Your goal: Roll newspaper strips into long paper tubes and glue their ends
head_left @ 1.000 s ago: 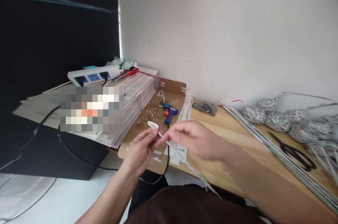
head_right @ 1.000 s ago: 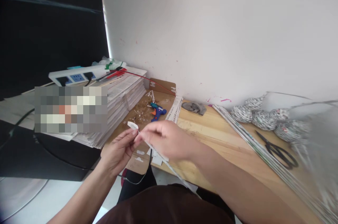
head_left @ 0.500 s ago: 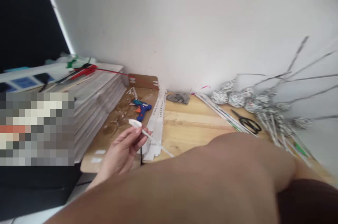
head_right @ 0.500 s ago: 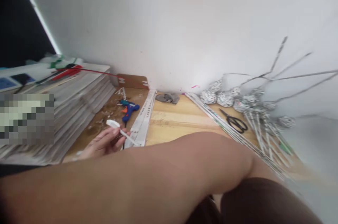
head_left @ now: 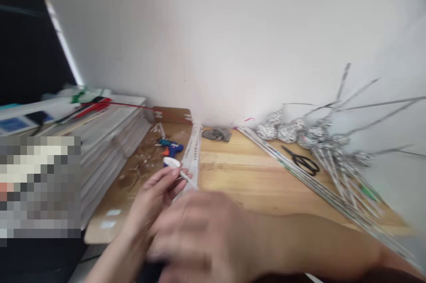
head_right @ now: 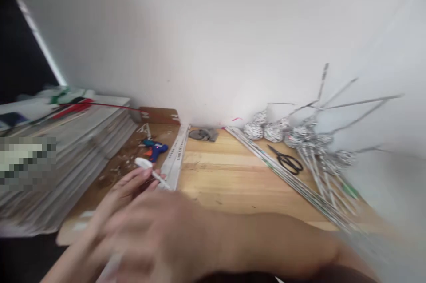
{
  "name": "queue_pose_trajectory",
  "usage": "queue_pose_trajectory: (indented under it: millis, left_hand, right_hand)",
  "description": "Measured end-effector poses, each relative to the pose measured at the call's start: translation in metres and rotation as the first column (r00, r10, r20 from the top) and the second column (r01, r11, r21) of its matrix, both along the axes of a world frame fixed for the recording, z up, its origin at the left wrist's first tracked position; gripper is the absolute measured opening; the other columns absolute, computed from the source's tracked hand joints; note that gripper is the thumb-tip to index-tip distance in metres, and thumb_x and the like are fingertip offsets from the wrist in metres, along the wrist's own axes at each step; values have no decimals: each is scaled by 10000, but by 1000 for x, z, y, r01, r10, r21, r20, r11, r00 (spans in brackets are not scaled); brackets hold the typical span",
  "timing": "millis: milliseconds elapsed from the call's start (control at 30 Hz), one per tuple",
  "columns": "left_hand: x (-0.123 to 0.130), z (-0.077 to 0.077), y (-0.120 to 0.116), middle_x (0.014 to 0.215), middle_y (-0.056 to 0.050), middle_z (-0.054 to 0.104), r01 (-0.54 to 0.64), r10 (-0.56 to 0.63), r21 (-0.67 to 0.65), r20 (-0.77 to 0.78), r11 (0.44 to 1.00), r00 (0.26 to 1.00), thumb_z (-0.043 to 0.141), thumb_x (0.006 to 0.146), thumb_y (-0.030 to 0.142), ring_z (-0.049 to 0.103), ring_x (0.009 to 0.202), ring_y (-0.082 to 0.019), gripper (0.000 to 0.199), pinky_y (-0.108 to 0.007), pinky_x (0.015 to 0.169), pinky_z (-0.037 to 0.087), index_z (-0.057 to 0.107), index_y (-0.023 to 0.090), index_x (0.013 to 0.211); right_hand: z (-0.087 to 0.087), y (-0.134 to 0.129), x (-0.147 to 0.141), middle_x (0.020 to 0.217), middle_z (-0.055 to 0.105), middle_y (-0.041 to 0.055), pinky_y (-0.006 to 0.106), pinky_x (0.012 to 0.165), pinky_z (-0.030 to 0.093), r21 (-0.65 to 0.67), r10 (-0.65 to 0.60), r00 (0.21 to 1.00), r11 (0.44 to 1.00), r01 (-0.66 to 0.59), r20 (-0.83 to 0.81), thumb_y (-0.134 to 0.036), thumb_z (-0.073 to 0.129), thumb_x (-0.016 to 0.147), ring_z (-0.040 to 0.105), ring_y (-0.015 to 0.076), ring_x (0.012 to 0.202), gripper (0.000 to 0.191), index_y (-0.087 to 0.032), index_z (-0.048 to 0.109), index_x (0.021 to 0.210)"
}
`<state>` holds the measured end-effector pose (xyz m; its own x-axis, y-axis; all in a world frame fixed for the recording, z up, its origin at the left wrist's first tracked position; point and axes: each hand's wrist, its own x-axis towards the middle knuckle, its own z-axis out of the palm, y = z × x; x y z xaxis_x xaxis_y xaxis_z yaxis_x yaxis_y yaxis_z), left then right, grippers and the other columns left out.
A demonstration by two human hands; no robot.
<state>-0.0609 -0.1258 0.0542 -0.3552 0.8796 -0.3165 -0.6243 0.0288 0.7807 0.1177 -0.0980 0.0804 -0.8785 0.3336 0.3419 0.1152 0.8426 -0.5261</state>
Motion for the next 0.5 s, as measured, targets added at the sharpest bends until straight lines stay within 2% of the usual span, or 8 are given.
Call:
queue_pose_trajectory:
  millis: [33,67,133,200,300,400,500]
  left_hand:
    - [2,1,3,800,-58,729,20,-20,53,9,998,1000,697,731,59,699,720,-137,135,-188,677,584,706,130,845]
    - [4,1,5,826,-70,729,32,-34,89,22,996,999,692,744,71,700,746,-143,117,-212,716,585,705,121,849]
    - [6,-2,8,830,-80,729,44,-48,88,39,995,998,687,756,82,699,742,-140,101,-209,714,584,707,114,849]
    - [9,-7,9,840,-90,729,68,-72,75,51,995,996,681,765,89,700,740,-138,107,-193,697,581,707,110,867]
    - [11,-10,10,852,-90,729,88,-93,76,65,993,994,677,774,97,699,747,-137,120,-190,692,582,704,110,890]
    - [11,-10,10,855,-94,728,111,-115,57,71,992,991,676,775,95,695,725,-131,121,-187,659,583,697,107,893]
    - [10,-9,9,855,-98,727,135,-137,41,62,990,989,664,781,90,692,715,-128,99,-173,620,578,694,102,874]
  right_hand:
    - [2,-2,-3,1094,638,77,375,860,443,-23,-45,999,999,45,-9,-312,583,858,569,232,1069,294,-269,558,1149]
    - [2,0,-4,1083,640,82,371,843,446,-60,-148,989,987,147,-7,-311,595,851,581,232,1039,301,-250,545,1141]
    - [-2,8,-4,1012,653,73,350,778,454,-142,-323,946,936,322,20,-321,626,828,614,220,925,285,-226,532,1079]
    - [-10,17,-1,947,663,46,316,713,449,-230,-397,917,890,395,37,-311,635,818,628,189,804,236,-226,523,1007]
    - [-19,25,2,795,661,-2,270,643,420,-322,-408,913,862,392,20,-264,615,832,609,146,658,186,-232,515,986]
    - [-21,26,3,632,609,-45,239,581,372,-347,-373,928,868,355,15,-249,589,851,545,115,550,106,-226,535,940]
    - [-20,24,4,622,595,-43,229,556,338,-346,-352,936,875,339,28,-265,546,880,506,99,532,53,-215,556,864]
